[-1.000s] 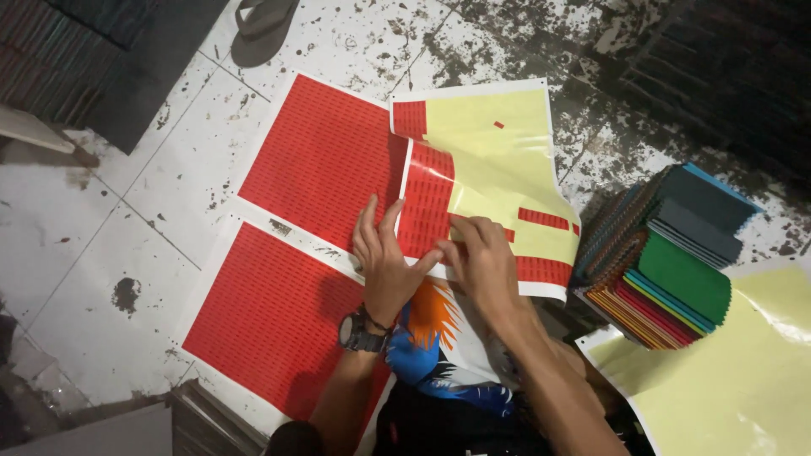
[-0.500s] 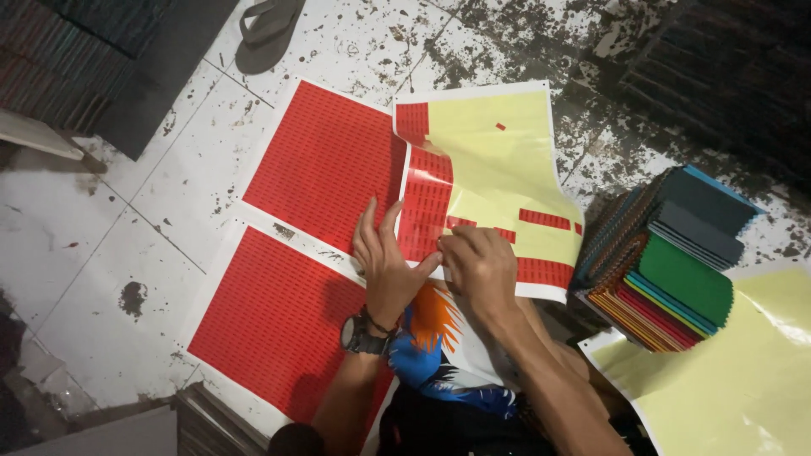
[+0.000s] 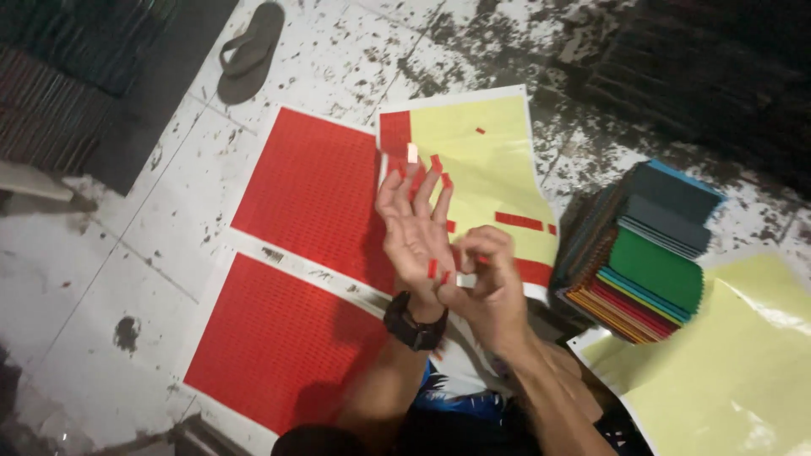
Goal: The person sits on a tiled floor and peels small red adhesive squares from a yellow backing sheet. They place these squares onto the edges of a stack of colorful, textured mats, pressing them down to secure the layers. The person handles the stack of mats and the adhesive sheets by hand.
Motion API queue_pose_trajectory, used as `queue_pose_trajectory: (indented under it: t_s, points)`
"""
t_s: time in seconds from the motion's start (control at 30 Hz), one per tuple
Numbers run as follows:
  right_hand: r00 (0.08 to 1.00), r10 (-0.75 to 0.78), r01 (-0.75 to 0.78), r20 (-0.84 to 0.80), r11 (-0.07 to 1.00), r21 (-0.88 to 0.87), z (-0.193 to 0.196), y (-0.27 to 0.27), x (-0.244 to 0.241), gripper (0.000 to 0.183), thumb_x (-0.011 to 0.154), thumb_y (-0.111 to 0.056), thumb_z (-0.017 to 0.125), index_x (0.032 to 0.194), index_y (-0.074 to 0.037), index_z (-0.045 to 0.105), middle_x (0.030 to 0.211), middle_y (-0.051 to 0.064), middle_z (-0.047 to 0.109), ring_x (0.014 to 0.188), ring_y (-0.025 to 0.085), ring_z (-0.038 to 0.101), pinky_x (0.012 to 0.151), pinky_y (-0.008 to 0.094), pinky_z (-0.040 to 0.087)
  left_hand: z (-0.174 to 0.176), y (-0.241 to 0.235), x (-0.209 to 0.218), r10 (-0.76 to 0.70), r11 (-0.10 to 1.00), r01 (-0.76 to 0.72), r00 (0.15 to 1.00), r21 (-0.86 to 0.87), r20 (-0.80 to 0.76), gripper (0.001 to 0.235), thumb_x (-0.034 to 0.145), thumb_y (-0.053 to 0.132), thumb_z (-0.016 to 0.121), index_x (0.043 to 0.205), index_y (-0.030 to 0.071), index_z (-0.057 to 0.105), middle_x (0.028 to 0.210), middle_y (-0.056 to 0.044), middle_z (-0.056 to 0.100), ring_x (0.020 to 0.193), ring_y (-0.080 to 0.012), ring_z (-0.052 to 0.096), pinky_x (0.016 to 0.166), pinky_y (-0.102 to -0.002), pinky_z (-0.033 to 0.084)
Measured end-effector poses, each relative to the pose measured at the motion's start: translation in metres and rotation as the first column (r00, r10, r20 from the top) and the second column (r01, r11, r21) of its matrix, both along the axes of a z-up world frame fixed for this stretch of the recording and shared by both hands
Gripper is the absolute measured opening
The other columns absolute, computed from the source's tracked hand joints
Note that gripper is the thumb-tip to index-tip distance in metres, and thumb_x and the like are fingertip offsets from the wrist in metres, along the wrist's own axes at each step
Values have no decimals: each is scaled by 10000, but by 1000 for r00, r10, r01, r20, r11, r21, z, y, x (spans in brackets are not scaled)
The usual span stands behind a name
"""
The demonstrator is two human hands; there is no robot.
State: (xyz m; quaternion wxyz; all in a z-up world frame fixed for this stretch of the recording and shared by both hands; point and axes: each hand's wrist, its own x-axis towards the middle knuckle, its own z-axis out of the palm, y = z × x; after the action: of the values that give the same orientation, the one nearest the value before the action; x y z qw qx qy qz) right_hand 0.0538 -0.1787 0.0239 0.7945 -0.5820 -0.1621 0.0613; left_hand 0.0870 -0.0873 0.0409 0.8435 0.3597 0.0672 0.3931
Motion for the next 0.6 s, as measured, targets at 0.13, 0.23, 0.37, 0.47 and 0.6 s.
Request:
queue_pose_trajectory:
  t_s: [0.13,0.23,0.37,0.47,0.6]
  points:
    - [976,-166,170,-143,985,18,27,-49,22,728,721,-37,854,1376,-42,534,1227,30,519,1055,101,513,882,197,477,30,-29,11,-155,987,156,988,42,-14,639,1001,542,410,1467,105,387,1514,-93,375,1411,-360,408,1092,-517,419]
    - [950,-311,302,-26,938,-168,39,-110,46,484,871,-8,764,1321,14,588,1054,115,661,973,156,632,851,276,537,42,-49,25,-334,864,393,915,315,-225,627,1007,525,309,1241,21,599,1476,-178,381,1414,-353,366,1144,-533,294]
    - [882,-312,452,354,772,-447,63,-181,79,251,882,6,786,1128,2,738,1026,157,737,891,272,742,784,338,590,58,-74,51,-414,475,591,804,652,-427,544,1054,447,278,1039,145,730,1454,-129,491,1510,-419,293,1247,-520,165]
    - [897,-210,403,390,751,-523,79,-210,95,173,878,-53,796,1049,-33,781,952,141,767,801,259,751,697,332,601,61,-97,70,-410,311,599,785,738,-464,529,1054,422,277,982,157,730,1448,-133,511,1490,-471,292,1232,-575,154]
    - [936,-115,299,332,754,-585,83,-227,108,128,871,-62,773,997,-49,790,840,128,776,671,194,721,624,329,593,67,-116,85,-403,244,646,746,723,-531,628,1026,484,235,885,122,729,1438,-189,508,1493,-516,225,1199,-633,96]
